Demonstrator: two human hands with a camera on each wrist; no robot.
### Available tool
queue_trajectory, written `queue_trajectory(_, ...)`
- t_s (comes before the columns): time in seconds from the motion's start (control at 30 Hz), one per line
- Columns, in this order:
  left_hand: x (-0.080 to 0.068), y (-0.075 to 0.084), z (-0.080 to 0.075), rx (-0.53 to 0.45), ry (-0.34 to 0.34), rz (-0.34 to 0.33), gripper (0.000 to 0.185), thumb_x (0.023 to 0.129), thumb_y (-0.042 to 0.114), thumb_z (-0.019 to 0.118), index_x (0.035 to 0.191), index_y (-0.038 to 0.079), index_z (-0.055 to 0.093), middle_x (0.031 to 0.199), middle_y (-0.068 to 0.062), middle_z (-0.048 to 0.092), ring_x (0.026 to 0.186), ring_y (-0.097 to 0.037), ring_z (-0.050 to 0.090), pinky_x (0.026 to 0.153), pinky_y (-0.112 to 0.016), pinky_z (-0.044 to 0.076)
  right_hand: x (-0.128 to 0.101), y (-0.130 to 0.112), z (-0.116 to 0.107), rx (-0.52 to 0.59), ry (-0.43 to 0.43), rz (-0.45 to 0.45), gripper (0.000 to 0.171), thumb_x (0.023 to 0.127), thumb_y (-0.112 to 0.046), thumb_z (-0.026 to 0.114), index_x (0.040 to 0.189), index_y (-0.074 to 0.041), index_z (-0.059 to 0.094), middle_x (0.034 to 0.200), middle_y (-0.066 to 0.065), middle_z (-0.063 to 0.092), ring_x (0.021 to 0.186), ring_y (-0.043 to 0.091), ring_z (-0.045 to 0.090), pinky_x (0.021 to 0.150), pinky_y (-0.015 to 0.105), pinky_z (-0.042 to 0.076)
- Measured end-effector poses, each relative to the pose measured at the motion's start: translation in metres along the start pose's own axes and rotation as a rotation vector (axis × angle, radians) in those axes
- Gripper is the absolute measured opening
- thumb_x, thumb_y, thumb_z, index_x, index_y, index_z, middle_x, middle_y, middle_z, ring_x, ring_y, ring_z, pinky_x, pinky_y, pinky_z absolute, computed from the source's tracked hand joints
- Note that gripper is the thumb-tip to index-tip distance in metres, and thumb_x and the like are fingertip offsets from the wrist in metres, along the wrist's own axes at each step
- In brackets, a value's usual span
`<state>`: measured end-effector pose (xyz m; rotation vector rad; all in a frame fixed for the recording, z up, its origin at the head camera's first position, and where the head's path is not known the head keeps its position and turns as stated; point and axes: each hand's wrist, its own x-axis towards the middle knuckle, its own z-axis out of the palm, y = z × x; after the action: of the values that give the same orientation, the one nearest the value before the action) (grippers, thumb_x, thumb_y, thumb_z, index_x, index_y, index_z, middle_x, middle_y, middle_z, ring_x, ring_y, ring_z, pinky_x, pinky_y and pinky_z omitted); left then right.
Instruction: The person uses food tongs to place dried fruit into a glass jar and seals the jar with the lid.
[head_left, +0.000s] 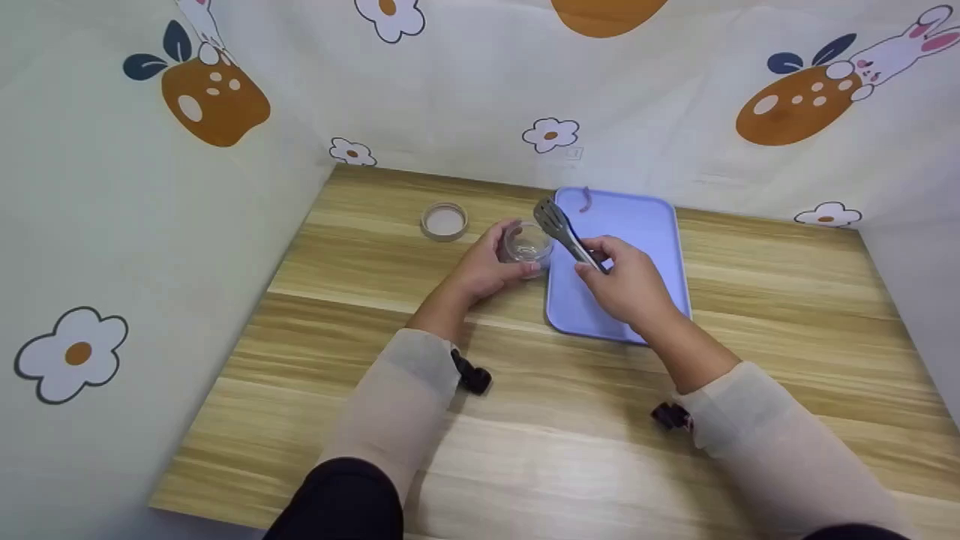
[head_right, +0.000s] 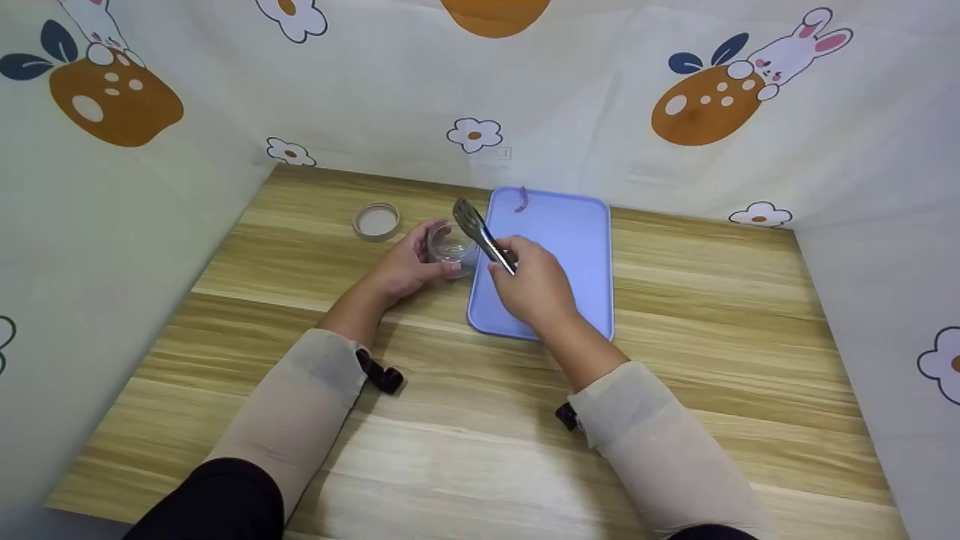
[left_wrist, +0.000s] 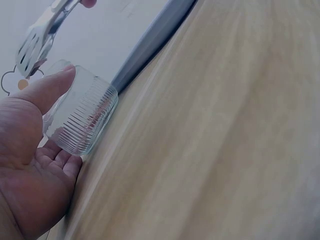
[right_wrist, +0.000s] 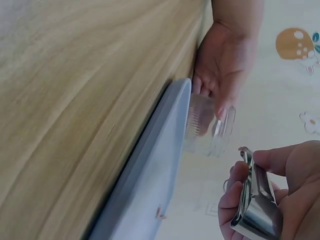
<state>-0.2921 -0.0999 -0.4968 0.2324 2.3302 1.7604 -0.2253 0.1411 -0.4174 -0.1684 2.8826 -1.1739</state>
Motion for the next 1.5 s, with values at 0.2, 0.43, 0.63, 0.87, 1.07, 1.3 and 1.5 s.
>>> queue_trajectory(0.2,0.000,0.001,-0.001,0.013,0.001,-0.024,0.095,0.082,0.037,0.095,0.161,0.030,0.043,0.167,0.002,0.049,0.158,-0.020,0.041,0.135,-0.040,0.027,-0.001,-0.003,0.005,-0.003,-0.022,0.013,0.039,0.101,-0.025,0.073,0.138,-0.018,0.069,0.112,0.005,0.069,0.072,0.017,0.052,0.059,0.029,0.043)
queue_trajectory(0.43,-0.001,0.003,-0.001,0.024,0.014,-0.032,0.100,0.080,0.041,0.096,0.163,0.028,0.041,0.167,-0.001,0.048,0.157,-0.023,0.041,0.135,-0.042,0.025,0.001,-0.002,0.007,0.010,-0.045,0.025,0.054,0.098,-0.032,0.075,0.147,-0.013,0.062,0.125,0.010,0.069,0.097,0.024,0.059,0.080,0.036,0.050)
queue_trajectory(0.63,-0.001,0.001,-0.001,0.021,0.019,-0.016,0.099,0.083,0.036,0.094,0.164,0.023,0.039,0.166,-0.003,0.049,0.156,-0.022,0.042,0.135,-0.041,0.027,0.003,-0.001,0.008,0.007,-0.085,0.042,0.074,0.095,-0.040,0.077,0.158,-0.010,0.051,0.144,0.013,0.065,0.123,0.029,0.061,0.109,0.051,0.051)
queue_trajectory(0.87,-0.001,0.000,-0.001,0.020,0.020,-0.017,0.098,0.082,0.035,0.094,0.163,0.024,0.040,0.163,-0.003,0.051,0.154,-0.023,0.044,0.134,-0.042,0.028,0.002,-0.001,0.007,0.020,-0.094,0.060,0.079,0.095,-0.043,0.076,0.161,-0.009,0.047,0.147,0.015,0.063,0.126,0.029,0.060,0.111,0.051,0.050)
queue_trajectory(1.07,-0.001,0.001,-0.002,0.009,-0.003,-0.001,0.097,0.083,0.035,0.094,0.163,0.024,0.041,0.166,-0.002,0.049,0.159,-0.020,0.040,0.135,-0.038,0.025,0.008,0.006,-0.002,0.035,-0.061,0.083,0.079,0.098,-0.043,0.073,0.161,-0.006,0.044,0.146,0.018,0.060,0.121,0.032,0.058,0.105,0.047,0.049)
queue_trajectory(1.3,0.000,0.002,-0.001,0.019,-0.001,-0.008,0.097,0.082,0.035,0.095,0.163,0.025,0.041,0.168,-0.002,0.048,0.160,-0.022,0.039,0.136,-0.038,0.024,0.021,0.026,-0.007,-0.018,-0.058,0.144,0.080,0.100,-0.046,0.071,0.161,-0.002,0.043,0.151,0.022,0.059,0.124,0.034,0.058,0.109,0.052,0.049)
queue_trajectory(1.5,-0.001,0.002,-0.002,0.047,0.005,-0.027,0.098,0.081,0.038,0.095,0.163,0.029,0.041,0.169,-0.002,0.045,0.160,-0.024,0.038,0.136,-0.042,0.024,0.034,0.042,-0.012,-0.044,-0.082,0.235,0.083,0.102,-0.044,0.068,0.164,0.000,0.036,0.154,0.023,0.055,0.124,0.034,0.055,0.109,0.051,0.050)
